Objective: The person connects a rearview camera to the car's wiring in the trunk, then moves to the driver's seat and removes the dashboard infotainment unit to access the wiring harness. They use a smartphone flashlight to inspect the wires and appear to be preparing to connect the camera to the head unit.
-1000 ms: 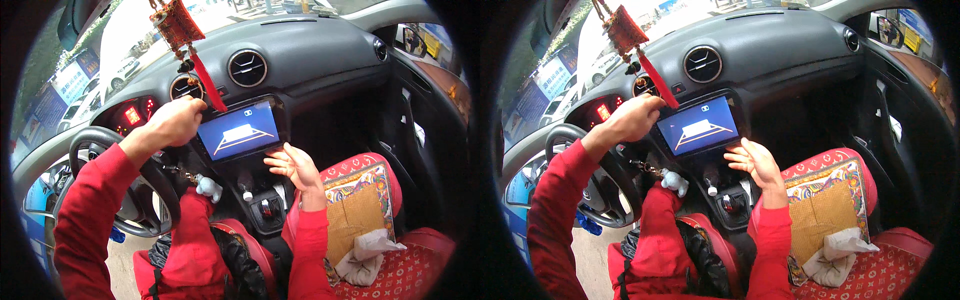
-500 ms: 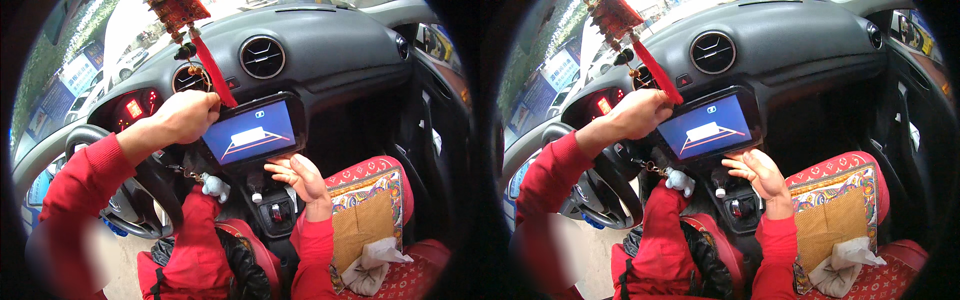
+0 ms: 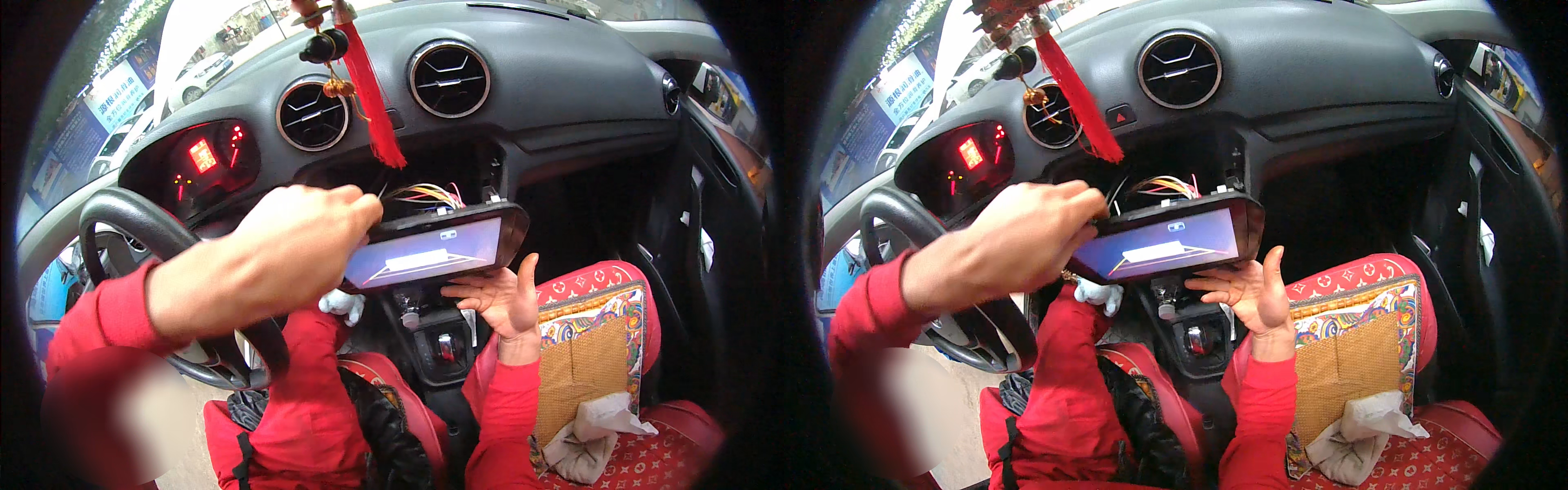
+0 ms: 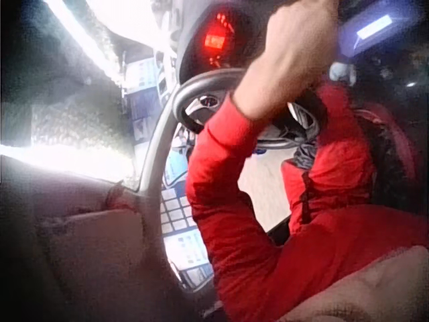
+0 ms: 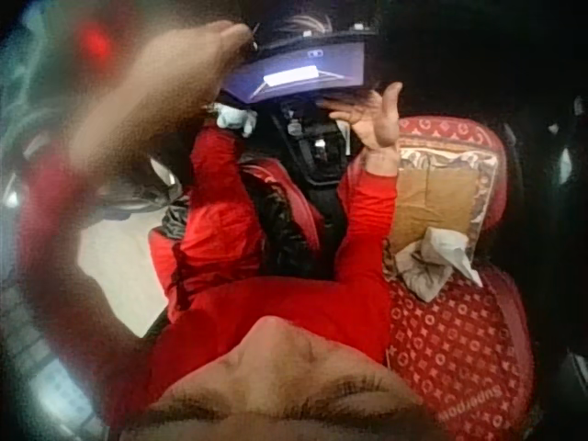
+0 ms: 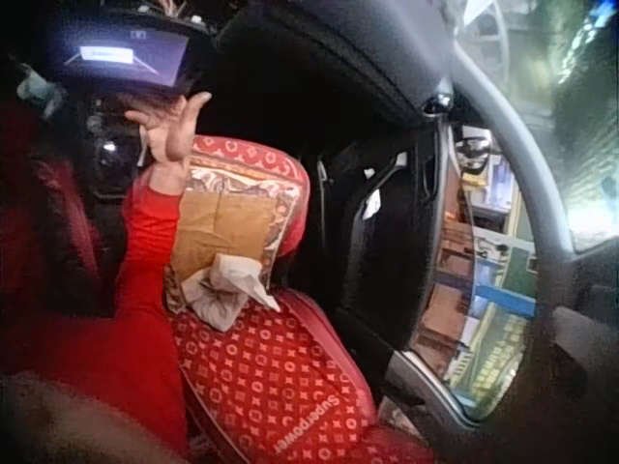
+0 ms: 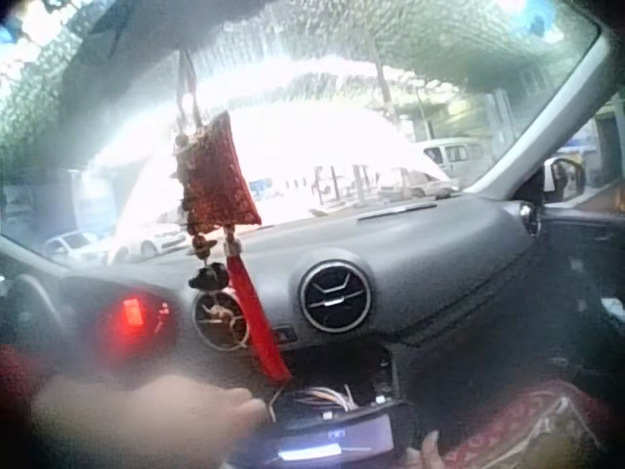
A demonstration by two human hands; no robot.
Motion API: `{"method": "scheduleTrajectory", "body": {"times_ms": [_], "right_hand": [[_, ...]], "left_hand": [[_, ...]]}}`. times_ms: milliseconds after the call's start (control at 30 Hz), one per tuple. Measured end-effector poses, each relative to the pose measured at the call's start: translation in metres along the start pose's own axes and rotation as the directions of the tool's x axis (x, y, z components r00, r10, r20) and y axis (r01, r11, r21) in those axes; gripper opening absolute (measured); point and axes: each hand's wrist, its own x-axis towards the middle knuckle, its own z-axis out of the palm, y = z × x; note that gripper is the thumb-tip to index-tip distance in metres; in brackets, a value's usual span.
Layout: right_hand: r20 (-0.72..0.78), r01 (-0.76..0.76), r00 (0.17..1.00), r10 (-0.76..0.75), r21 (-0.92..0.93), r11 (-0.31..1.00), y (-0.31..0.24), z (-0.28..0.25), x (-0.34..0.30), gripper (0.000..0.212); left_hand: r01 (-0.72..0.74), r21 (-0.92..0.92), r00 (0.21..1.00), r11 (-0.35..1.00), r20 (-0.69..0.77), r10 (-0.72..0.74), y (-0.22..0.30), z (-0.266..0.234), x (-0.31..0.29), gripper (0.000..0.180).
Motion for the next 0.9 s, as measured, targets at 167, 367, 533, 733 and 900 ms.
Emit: {"method": "scheduleTrajectory", "body": {"times_ms": [167, 367, 533, 733, 900], "right_hand": [[-0.072, -0.064, 0.994, 0.076, 0.149, 0.987, 0.007, -0.010, 0.003, 0.116], [-0.271, 0.054, 0.962, 0.041, 0.333, 0.941, 0.011, -0.023, -0.004, 0.077], [-0.320, -0.004, 0.947, -0.004, -0.025, 1.000, 0.000, -0.021, -0.026, 0.075], [-0.043, -0.254, 0.963, 0.265, 0.173, 0.952, -0.016, -0.032, -0.036, 0.083], [0.109, -0.296, 0.949, 0.296, -0.012, 0.955, -0.016, -0.048, -0.040, 0.090]], "left_hand": [[-0.006, 0.037, 0.991, 0.999, -0.135, 0.011, 0.032, 0.031, -0.026, 0.020], [0.050, 0.026, 0.975, 0.998, -0.218, -0.043, 0.070, 0.058, -0.034, 0.028], [-0.043, -0.012, 0.901, 0.999, -0.433, 0.034, 0.075, 0.071, -0.030, 0.036], [-0.055, -0.063, 0.882, 0.997, -0.471, 0.019, 0.062, 0.092, -0.032, 0.040], [0.005, -0.158, 0.872, 0.988, -0.483, -0.081, 0.057, 0.105, -0.034, 0.045]]}}
